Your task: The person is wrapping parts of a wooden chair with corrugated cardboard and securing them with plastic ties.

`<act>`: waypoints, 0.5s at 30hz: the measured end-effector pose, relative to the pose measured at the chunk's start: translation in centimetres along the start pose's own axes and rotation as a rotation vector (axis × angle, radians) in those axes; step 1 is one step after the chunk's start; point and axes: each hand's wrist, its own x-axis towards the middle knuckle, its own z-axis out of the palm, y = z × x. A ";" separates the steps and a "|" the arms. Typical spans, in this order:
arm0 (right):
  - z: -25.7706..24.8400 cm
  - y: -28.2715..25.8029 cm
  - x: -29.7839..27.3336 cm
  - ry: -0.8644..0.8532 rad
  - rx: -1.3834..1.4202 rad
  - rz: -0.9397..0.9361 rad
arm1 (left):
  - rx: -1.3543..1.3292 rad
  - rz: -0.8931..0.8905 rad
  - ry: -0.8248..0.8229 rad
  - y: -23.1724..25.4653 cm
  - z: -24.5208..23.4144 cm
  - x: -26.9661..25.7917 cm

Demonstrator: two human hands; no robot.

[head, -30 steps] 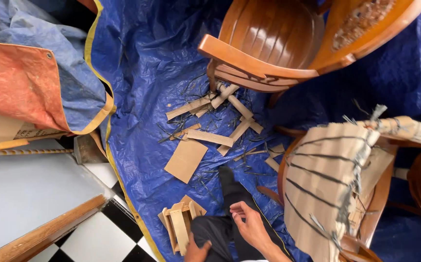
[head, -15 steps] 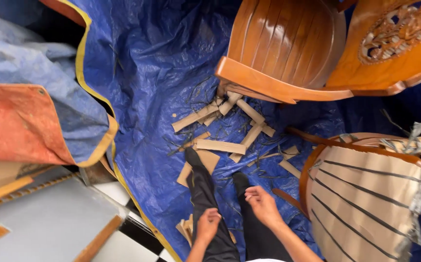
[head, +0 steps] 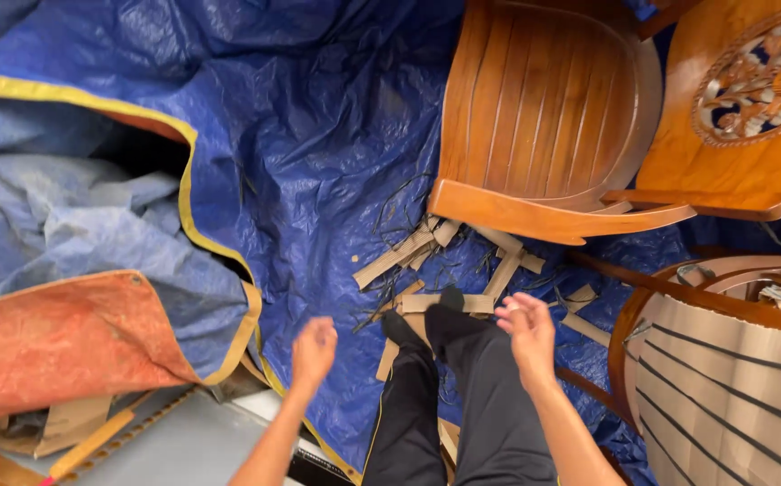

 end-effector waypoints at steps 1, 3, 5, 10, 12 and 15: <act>-0.7 -1.2 1.1 0.076 0.065 -0.011 | -0.031 0.092 0.003 4.7 -1.5 2.8; -2.2 -3.0 3.9 0.157 0.141 -0.029 | -0.060 0.196 0.005 14.6 -3.2 7.9; -4.2 -4.0 7.1 0.266 0.269 -0.034 | -0.061 0.492 0.057 24.9 -3.5 12.4; -6.3 -6.6 13.1 0.362 0.463 -0.010 | 0.010 0.951 0.015 47.4 1.9 24.1; -6.9 -7.3 15.3 0.395 0.518 0.030 | 0.055 1.076 -0.012 54.9 6.2 29.5; -7.0 -7.7 16.2 0.475 0.587 0.165 | 0.160 1.202 -0.061 62.5 13.9 37.6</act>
